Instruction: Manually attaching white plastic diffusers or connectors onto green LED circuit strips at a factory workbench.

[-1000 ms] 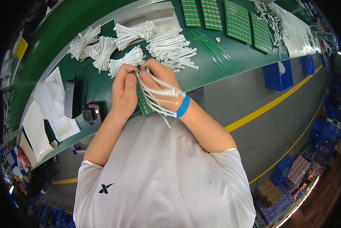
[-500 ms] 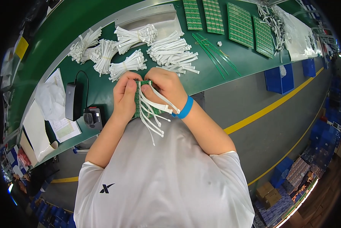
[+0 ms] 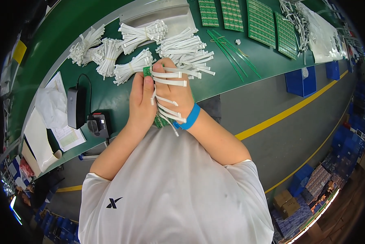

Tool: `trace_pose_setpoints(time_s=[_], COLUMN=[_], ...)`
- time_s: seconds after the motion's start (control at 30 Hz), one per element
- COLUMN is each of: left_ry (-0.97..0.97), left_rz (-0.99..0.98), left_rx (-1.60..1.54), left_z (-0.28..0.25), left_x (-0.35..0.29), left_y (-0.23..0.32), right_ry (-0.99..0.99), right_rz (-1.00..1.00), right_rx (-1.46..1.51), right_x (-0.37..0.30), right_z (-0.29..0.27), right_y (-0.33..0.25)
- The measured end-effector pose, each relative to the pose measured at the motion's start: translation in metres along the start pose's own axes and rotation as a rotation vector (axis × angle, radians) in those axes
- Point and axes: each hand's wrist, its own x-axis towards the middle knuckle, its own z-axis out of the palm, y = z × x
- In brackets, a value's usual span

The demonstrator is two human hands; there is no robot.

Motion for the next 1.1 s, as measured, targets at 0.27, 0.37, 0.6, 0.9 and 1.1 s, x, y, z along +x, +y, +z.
trace_pose_setpoints(time_s=[0.27, 0.37, 0.6, 0.9, 1.1], left_ry=[-0.040, -0.024, -0.028, -0.041, -0.040], left_rz=[-0.094, -0.098, -0.133, -0.166, -0.105], left_rx=[-0.068, -0.129, -0.304, -0.219, -0.104], left_z=[-0.003, -0.002, 0.002, 0.006, 0.013], left_x=[0.007, 0.006, 0.011, 0.006, -0.003], left_y=[0.005, 0.006, 0.002, 0.003, -0.001], right_ry=[0.136, 0.157, 0.174, 0.164, 0.188], right_rz=[0.366, 0.400, 0.343, 0.230, 0.124], right_rx=[0.609, 0.680, 0.685, 0.403, 0.224], right_x=[0.006, 0.009, 0.011, 0.007, 0.005], right_z=[0.009, 0.008, 0.005, -0.002, -0.002], right_y=[-0.006, -0.013, -0.019, -0.007, -0.008])
